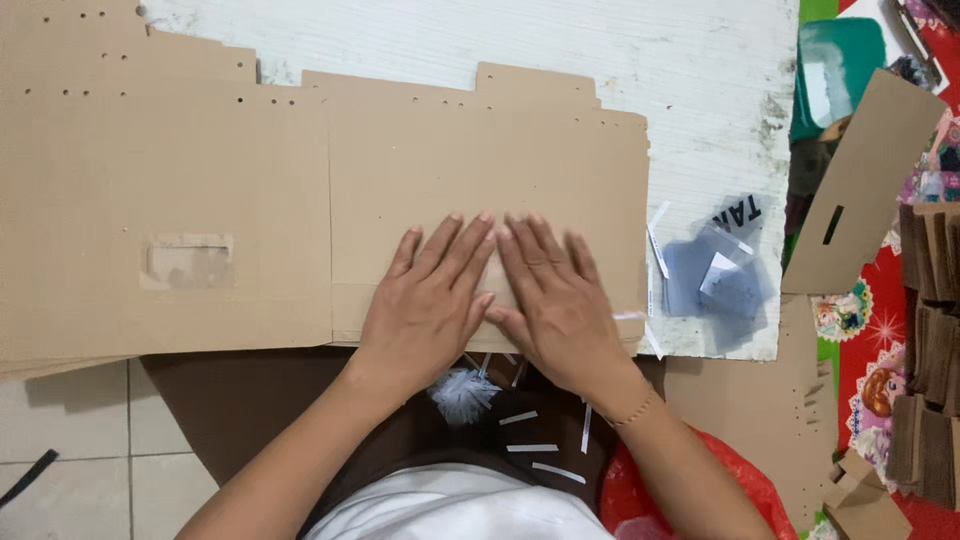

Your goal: The person takes a cardboard sheet, applies an adhesive strip to the center, and stacks it onto a pile.

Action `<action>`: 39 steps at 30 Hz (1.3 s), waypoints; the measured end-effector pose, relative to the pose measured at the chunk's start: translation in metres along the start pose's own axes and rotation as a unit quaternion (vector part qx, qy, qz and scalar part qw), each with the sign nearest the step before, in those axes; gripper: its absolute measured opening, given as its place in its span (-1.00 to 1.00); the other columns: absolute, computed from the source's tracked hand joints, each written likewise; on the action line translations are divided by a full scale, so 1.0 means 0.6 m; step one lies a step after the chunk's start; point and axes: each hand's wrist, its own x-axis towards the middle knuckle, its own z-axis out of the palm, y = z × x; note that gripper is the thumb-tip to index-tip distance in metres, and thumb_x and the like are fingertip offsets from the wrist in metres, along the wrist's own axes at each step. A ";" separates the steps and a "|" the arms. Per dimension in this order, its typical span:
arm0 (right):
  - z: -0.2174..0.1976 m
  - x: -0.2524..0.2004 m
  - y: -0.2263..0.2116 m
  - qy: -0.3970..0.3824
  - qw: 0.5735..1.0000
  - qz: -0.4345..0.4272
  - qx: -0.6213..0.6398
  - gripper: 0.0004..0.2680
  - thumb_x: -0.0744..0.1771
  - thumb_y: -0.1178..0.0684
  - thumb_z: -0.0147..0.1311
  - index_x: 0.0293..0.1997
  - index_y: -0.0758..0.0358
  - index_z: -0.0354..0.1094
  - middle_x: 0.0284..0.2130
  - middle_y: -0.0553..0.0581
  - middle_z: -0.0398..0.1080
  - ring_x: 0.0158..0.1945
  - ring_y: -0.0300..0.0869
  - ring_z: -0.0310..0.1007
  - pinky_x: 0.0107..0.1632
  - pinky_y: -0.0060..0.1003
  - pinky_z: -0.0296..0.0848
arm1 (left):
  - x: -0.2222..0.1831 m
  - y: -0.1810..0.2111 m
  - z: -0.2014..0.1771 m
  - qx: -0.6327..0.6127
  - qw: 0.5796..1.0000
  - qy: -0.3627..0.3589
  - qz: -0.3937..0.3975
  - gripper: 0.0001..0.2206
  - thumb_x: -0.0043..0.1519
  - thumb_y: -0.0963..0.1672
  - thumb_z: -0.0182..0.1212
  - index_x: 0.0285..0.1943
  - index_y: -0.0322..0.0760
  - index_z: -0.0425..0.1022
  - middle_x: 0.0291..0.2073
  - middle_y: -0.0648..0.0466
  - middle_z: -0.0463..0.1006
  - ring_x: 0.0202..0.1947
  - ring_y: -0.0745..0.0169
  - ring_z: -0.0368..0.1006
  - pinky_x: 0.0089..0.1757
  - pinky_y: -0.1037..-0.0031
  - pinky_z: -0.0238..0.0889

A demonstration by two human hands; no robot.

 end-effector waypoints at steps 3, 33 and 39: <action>-0.013 -0.032 0.030 -0.085 0.993 0.080 0.006 -0.40 0.44 -0.39 -0.46 0.55 0.33 -0.11 0.54 0.36 -0.19 0.57 0.15 -0.36 0.49 0.12 -0.48 | -0.016 -0.006 -0.002 -0.007 0.999 -0.038 -0.030 -0.41 0.39 0.03 -0.10 0.54 -0.39 0.17 0.54 -0.14 0.12 0.50 -0.20 0.00 0.35 -0.11 -0.26; -0.145 -0.146 0.008 0.237 0.614 0.317 0.682 -0.34 0.26 0.17 -0.04 0.59 0.28 -0.23 0.33 0.41 0.20 -0.18 -0.31 0.29 -0.29 -0.47 0.33 | -0.057 0.027 0.014 0.050 0.954 0.179 0.235 -0.63 0.44 0.05 0.09 0.18 -0.28 0.50 0.15 -0.10 0.58 0.14 -0.10 0.54 0.07 0.17 0.48; -0.191 -0.182 -0.058 0.342 0.689 0.302 0.563 -0.25 0.28 0.34 -0.07 0.74 0.11 -0.29 0.18 0.32 0.41 -0.01 -0.32 0.48 -0.04 -0.46 0.52 | -0.059 0.009 0.002 -0.019 0.969 0.151 0.195 -0.35 0.44 0.25 -0.21 0.61 -0.01 0.01 0.55 -0.08 0.01 0.56 -0.18 -0.06 0.43 -0.09 -0.11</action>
